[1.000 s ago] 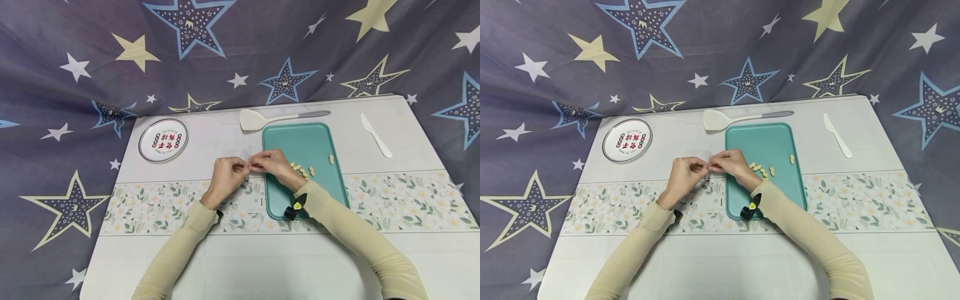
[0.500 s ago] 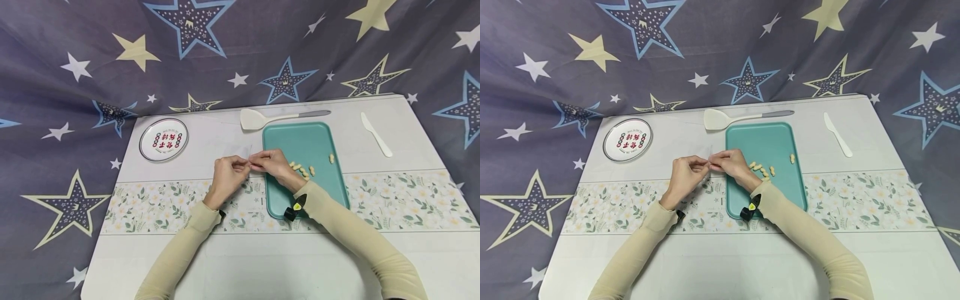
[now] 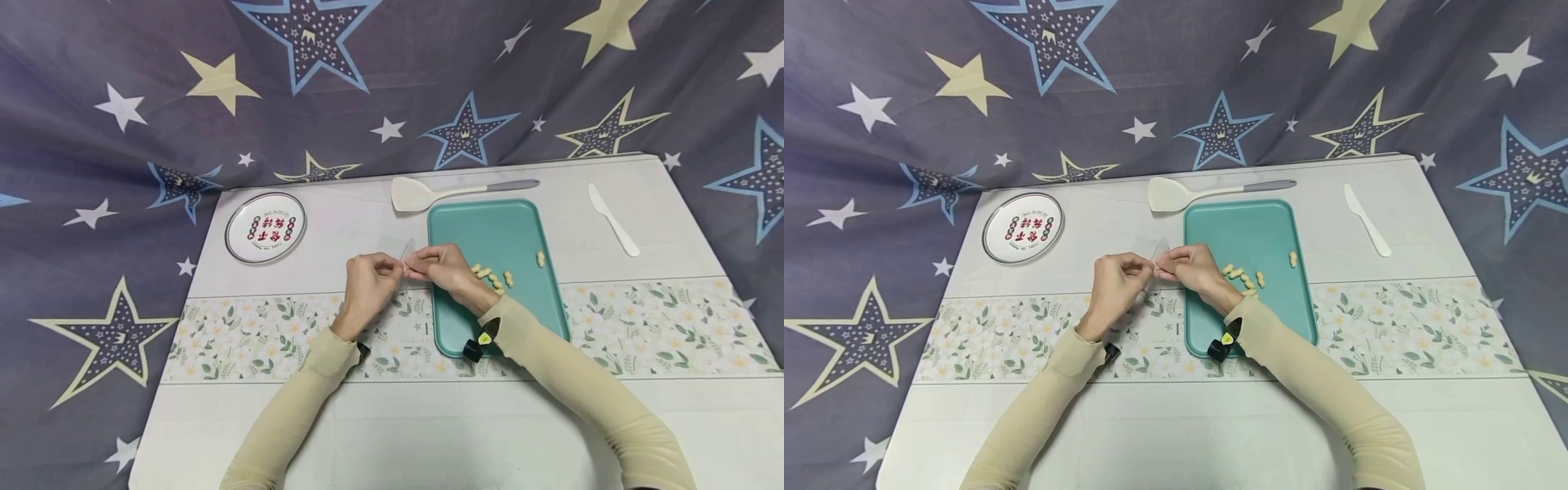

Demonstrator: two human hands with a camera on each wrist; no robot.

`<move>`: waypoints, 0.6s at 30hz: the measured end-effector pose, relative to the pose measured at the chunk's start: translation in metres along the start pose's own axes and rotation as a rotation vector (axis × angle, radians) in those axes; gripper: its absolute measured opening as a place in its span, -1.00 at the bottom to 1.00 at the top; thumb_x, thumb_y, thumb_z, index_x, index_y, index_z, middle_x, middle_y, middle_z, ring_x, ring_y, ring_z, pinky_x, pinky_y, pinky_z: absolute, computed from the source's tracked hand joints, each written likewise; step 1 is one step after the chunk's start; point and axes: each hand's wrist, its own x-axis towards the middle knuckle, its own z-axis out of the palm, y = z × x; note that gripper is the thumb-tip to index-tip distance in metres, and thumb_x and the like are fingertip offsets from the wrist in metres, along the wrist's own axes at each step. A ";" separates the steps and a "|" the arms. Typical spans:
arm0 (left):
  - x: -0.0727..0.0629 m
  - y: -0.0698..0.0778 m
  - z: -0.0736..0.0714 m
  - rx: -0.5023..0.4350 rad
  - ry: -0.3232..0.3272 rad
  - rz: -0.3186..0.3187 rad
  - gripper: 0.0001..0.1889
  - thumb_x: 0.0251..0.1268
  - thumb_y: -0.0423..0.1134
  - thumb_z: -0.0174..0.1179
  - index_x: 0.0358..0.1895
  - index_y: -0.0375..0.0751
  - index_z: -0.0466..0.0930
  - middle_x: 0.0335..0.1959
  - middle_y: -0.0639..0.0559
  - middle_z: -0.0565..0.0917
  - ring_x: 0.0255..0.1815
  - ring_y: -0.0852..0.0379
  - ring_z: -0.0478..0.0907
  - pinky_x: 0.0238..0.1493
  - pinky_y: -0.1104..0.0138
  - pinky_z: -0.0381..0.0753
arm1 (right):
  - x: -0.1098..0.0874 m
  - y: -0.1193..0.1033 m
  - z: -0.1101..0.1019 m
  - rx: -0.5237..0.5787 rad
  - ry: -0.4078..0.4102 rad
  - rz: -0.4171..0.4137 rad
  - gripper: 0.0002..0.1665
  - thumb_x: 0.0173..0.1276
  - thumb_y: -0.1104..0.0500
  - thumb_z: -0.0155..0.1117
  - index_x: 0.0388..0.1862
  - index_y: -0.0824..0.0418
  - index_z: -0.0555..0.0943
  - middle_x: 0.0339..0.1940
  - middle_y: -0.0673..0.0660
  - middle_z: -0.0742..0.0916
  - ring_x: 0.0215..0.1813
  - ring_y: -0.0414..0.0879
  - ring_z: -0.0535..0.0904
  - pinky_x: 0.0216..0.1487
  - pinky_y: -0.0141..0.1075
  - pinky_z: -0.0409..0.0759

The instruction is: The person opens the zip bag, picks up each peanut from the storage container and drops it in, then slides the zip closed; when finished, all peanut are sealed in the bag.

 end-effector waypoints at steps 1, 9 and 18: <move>0.000 0.000 0.000 -0.011 0.003 -0.003 -0.87 0.22 -0.44 0.28 -0.35 -0.34 0.83 -0.46 -0.18 0.83 -0.50 0.05 0.81 -0.53 0.44 0.72 | 0.000 0.000 0.001 -0.009 0.002 -0.002 -0.69 0.51 0.38 0.26 0.12 0.58 0.64 -0.21 0.22 0.86 -0.31 -0.24 0.81 -0.04 -0.39 0.79; 0.000 -0.004 -0.003 -0.042 0.014 -0.041 -0.87 0.22 -0.43 0.28 -0.34 -0.31 0.83 -0.46 -0.16 0.83 -0.52 0.07 0.80 -0.53 0.43 0.73 | -0.001 -0.002 0.004 -0.005 0.003 0.004 -0.71 0.51 0.37 0.28 0.09 0.56 0.66 -0.29 0.14 0.87 -0.34 -0.23 0.81 -0.10 -0.40 0.80; -0.001 -0.003 -0.005 -0.041 0.015 -0.016 -0.90 0.27 -0.41 0.33 -0.31 -0.34 0.83 -0.41 -0.16 0.85 -0.42 0.05 0.84 -0.42 0.40 0.78 | 0.000 -0.003 0.001 0.002 0.015 -0.055 -0.75 0.43 0.42 0.29 -0.01 0.61 0.68 -0.42 0.06 0.85 -0.39 -0.23 0.81 -0.15 -0.37 0.81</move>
